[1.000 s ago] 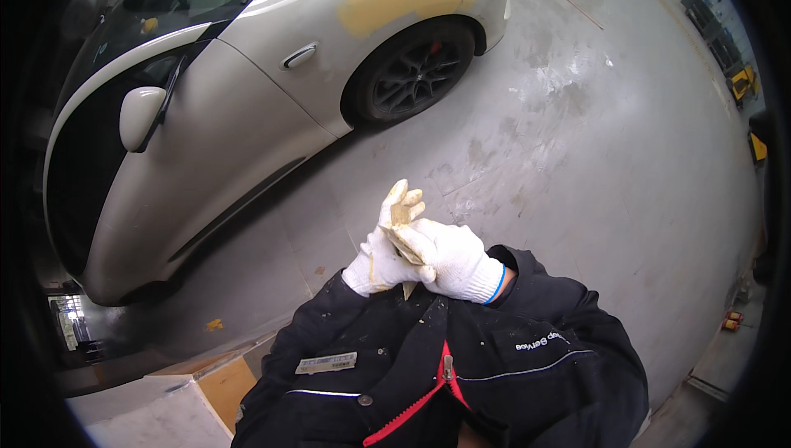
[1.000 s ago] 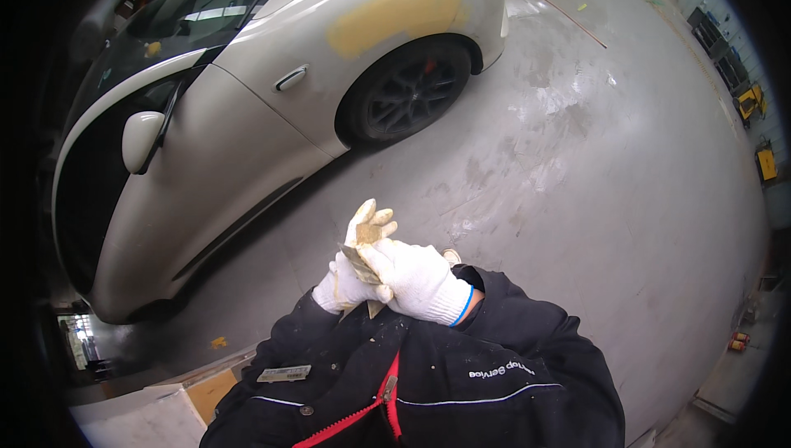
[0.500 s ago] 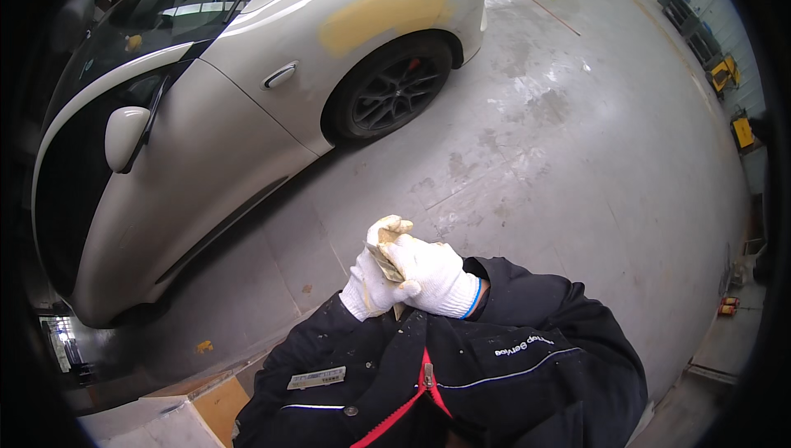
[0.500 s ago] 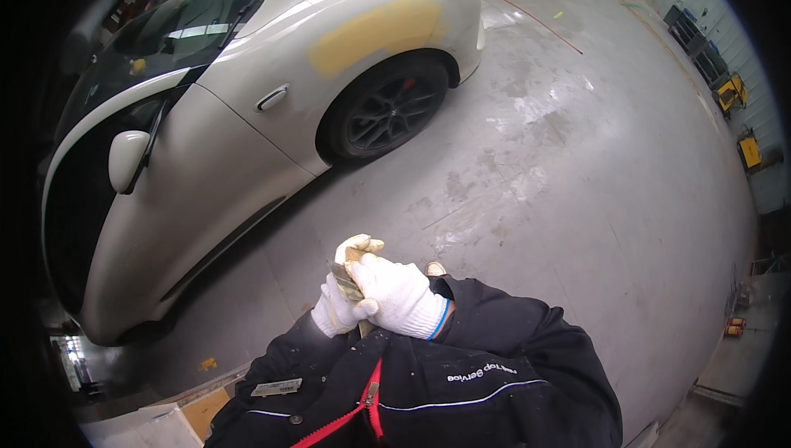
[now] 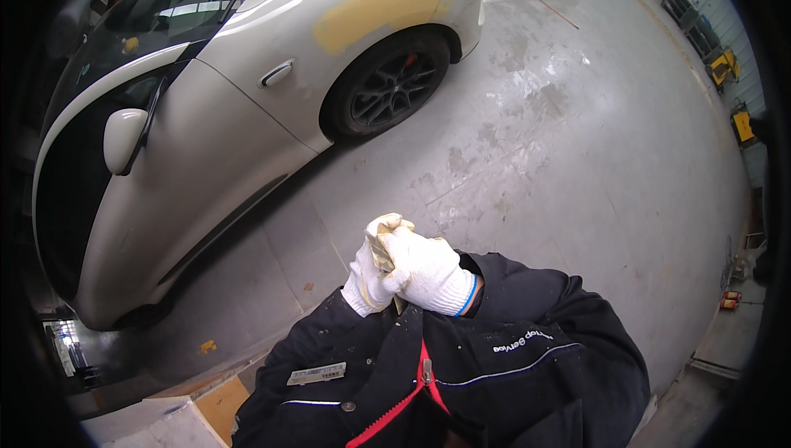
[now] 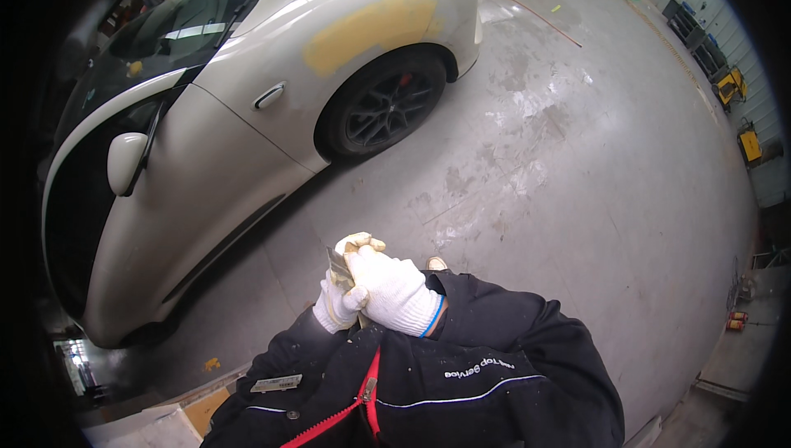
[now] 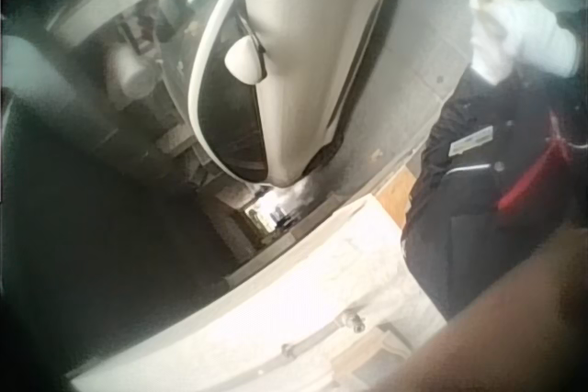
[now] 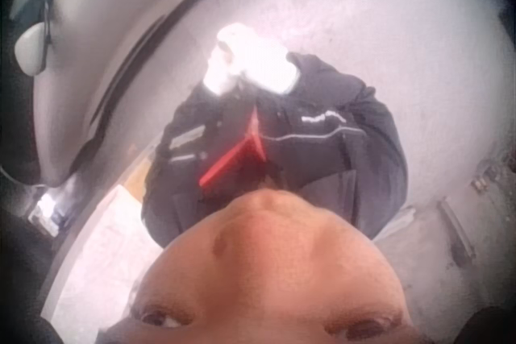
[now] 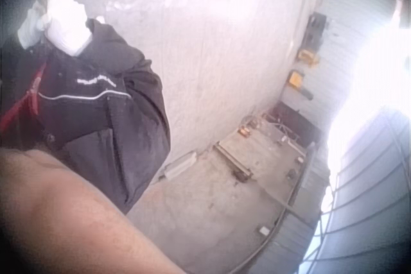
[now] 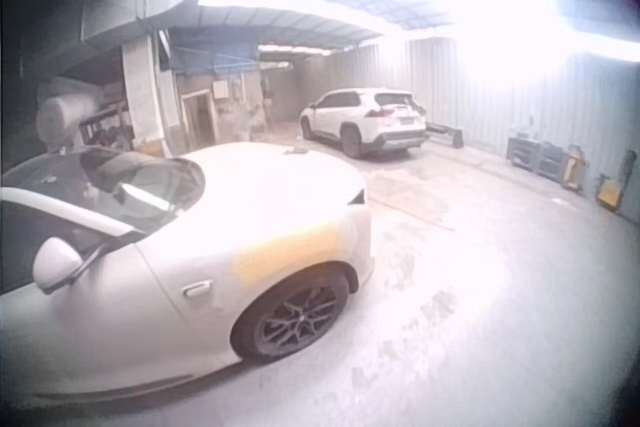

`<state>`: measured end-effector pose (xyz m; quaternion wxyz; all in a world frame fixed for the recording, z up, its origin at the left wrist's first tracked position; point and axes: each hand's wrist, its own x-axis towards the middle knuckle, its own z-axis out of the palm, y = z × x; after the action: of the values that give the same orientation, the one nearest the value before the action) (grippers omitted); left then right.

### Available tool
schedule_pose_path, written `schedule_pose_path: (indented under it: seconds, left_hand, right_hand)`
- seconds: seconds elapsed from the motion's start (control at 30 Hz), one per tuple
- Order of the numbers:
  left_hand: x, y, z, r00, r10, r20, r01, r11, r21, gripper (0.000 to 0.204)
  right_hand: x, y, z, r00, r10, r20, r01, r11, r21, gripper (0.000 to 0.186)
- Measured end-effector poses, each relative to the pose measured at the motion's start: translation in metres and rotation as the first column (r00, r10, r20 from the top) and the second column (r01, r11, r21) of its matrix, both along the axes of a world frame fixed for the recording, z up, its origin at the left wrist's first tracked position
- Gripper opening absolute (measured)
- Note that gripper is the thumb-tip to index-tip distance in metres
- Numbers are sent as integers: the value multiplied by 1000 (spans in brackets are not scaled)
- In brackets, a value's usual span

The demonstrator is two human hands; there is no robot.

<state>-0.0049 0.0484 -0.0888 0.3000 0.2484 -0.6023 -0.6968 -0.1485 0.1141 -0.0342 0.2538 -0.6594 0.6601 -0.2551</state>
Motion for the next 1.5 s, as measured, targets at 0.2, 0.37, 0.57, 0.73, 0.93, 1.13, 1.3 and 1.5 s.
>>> schedule_pose_path:
  seconds: [0.2, 0.37, 0.57, 0.73, 0.93, 1.13, 1.3, 1.5]
  left_hand:
    - [-2, 7, -2, 993, 34, -115, -23, 995, 97, 100]
    - [-1, 12, -5, 984, 101, -145, -65, 971, 231, 95]
    - [2, 13, -2, 989, 95, -114, -75, 983, 165, 94]
    - [3, 11, 6, 996, 78, -45, -71, 989, 128, 107]
    - [9, 1, 18, 999, -1, 54, 6, 996, -85, 132]
    - [5, -3, 28, 997, -78, -12, 77, 993, -87, 134]
    - [0, -3, 29, 995, -97, -3, 96, 993, -66, 110]
    - [-8, 5, 24, 999, -38, -24, 39, 999, 28, 81]
  right_hand:
    - [1, -1, 5, 1000, 22, -17, -21, 1000, 22, 46]
    - [2, -2, 7, 1000, 23, 9, -23, 1000, -20, 45]
    - [-1, -9, 20, 996, 24, 87, -35, 991, 125, 43]
    - [-3, -13, 28, 994, -39, 105, 35, 999, 40, 32]
    - [-11, -1, 28, 985, 174, -12, -174, 984, 43, 47]
    - [-8, 6, 25, 987, 91, -131, -118, 970, -212, 39]
    - [-11, 1, 28, 995, 26, -99, -39, 990, -138, 34]
    - [-16, -2, 23, 996, -19, -86, 20, 1000, 8, 30]
